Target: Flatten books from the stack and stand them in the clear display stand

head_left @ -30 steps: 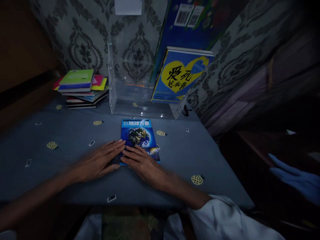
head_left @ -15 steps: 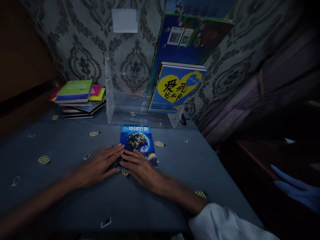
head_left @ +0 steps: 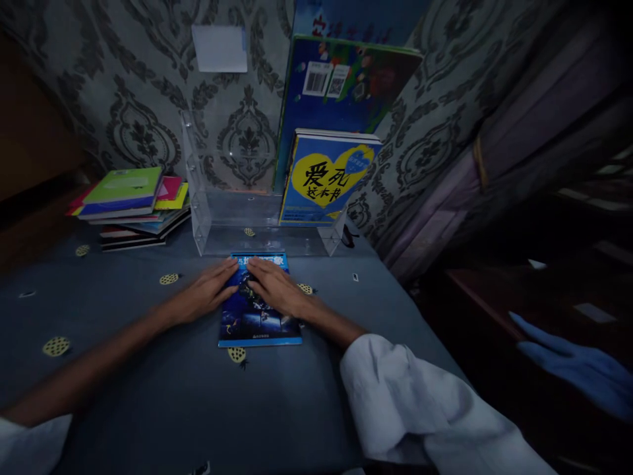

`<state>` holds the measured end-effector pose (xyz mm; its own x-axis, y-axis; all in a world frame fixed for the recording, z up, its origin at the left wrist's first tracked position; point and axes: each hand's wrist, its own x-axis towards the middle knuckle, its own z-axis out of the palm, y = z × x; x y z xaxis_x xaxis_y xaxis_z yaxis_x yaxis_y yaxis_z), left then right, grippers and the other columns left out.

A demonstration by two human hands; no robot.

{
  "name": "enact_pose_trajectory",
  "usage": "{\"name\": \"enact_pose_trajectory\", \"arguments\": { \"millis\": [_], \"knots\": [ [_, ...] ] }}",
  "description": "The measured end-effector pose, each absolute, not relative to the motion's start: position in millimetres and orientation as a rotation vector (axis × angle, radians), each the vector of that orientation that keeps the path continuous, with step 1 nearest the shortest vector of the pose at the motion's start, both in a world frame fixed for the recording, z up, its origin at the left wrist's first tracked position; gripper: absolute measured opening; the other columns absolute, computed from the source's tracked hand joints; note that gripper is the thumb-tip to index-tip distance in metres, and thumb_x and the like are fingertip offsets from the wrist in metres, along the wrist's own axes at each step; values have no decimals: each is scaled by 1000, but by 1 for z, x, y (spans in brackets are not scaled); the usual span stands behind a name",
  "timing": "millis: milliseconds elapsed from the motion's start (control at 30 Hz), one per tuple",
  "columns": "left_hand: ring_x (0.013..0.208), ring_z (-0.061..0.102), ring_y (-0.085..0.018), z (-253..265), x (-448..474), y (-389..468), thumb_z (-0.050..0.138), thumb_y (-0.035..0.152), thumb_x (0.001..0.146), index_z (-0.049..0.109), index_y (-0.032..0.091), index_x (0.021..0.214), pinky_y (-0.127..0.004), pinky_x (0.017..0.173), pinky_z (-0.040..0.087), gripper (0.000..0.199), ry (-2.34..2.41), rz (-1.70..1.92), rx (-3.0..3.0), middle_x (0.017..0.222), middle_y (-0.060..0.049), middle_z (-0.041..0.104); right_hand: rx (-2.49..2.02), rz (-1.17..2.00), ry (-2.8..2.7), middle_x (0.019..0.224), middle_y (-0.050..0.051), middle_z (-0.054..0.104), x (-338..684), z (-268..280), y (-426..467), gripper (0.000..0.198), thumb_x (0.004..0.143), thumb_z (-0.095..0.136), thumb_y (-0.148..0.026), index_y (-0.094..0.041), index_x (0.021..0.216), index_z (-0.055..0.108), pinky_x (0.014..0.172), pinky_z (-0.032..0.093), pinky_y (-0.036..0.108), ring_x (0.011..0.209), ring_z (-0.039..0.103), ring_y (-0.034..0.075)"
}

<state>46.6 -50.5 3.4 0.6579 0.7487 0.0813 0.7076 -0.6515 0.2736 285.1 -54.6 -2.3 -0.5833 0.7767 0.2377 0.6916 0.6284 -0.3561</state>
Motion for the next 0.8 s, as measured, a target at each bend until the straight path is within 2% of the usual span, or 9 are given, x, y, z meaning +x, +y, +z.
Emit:
{"name": "enact_pose_trajectory", "arguments": {
  "millis": [233, 333, 467, 600, 800],
  "knots": [
    [152, 26, -26, -4, 50, -43, 28, 57, 103, 34, 14, 154, -47, 124, 25, 67, 1212, 335, 2632, 162, -13, 33, -1275, 322, -2340, 152, 17, 49, 330, -19, -45, 45, 103, 44, -31, -14, 143, 53, 121, 32, 53, 145, 41, 26],
    [152, 25, -25, -6, 52, -45, 28, 54, 104, 34, 14, 154, -47, 125, 23, 65, 1227, 343, 2636, 162, -13, 33, -1327, 306, -2295, 152, 18, 48, 338, -22, -58, 49, 102, 43, -34, -12, 145, 51, 120, 34, 55, 146, 40, 29],
    [152, 25, -26, -6, 54, -48, 27, 52, 104, 33, 13, 155, -48, 124, 23, 64, 1233, 327, 2646, 162, -14, 33, -1332, 282, -2305, 156, 17, 43, 342, -22, -88, 52, 103, 41, -40, -17, 150, 45, 120, 34, 56, 146, 39, 29],
    [153, 22, -27, -8, 53, -55, 25, 55, 105, 30, 13, 156, -49, 125, 22, 67, 1240, 324, 2658, 164, -14, 29, -1298, 317, -2412, 160, 20, 34, 347, -18, -120, 67, 101, 48, -52, -16, 155, 36, 121, 29, 58, 150, 31, 31],
    [154, 16, -29, -14, 51, -82, 22, 63, 103, 30, 13, 157, -50, 125, 21, 74, 1256, 345, 2721, 165, -15, 21, -1228, 350, -2542, 163, 22, 25, 351, -10, -147, 96, 88, 61, -68, -16, 159, 24, 121, 24, 64, 153, 18, 35]
  ]
}}
